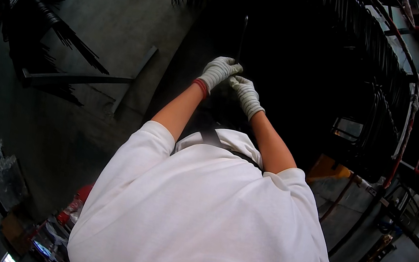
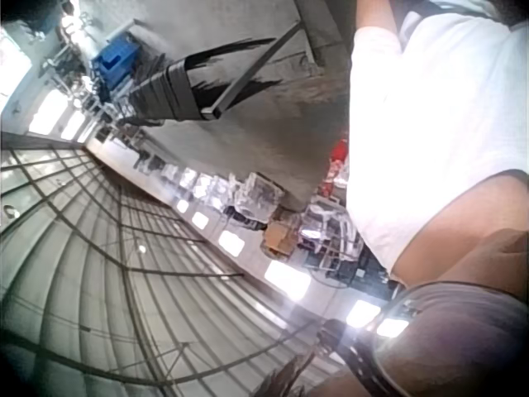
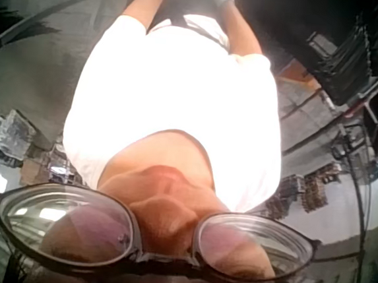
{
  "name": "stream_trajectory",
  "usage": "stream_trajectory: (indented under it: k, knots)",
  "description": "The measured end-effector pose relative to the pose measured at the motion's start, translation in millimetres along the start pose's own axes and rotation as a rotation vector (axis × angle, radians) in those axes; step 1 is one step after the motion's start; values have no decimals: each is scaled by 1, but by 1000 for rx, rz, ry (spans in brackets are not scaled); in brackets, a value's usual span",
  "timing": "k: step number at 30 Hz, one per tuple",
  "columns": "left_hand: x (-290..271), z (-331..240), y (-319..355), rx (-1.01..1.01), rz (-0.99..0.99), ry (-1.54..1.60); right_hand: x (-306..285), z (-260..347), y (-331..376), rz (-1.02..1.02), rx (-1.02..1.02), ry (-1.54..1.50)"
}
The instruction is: The person picks up long metal rods from a rack and bends them by hand into a curved shape. They then place the bent rods onto a red metal rack, stacking them with other similar pieces. The person repeats this process of picking, bending, and stacking multiple rods throughout the clip.
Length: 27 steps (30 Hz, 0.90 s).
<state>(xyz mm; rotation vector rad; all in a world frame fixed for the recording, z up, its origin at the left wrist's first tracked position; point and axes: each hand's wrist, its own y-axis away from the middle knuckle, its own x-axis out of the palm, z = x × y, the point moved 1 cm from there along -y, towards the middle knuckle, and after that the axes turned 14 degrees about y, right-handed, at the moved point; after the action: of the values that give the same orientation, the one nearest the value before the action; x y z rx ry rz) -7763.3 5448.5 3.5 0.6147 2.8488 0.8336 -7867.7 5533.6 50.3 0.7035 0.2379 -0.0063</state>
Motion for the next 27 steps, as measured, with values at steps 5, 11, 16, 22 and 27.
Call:
stream_trajectory:
  k: [5,11,16,22,27]
  knots:
    - [1,-8,6,-3,48,-24,0,-2,1,24,17,-58]
    - [0,-13,11,-20,28,-33,-1,12,14,54,26,-119]
    - [5,-41,34,-1,8,-93,0,-7,1,9,-14,-117]
    - [4,1,2,12,6,35,-1,-15,-8,48,-34,-163]
    - [3,12,-7,9,35,81,-1,-20,-13,51,-24,-136]
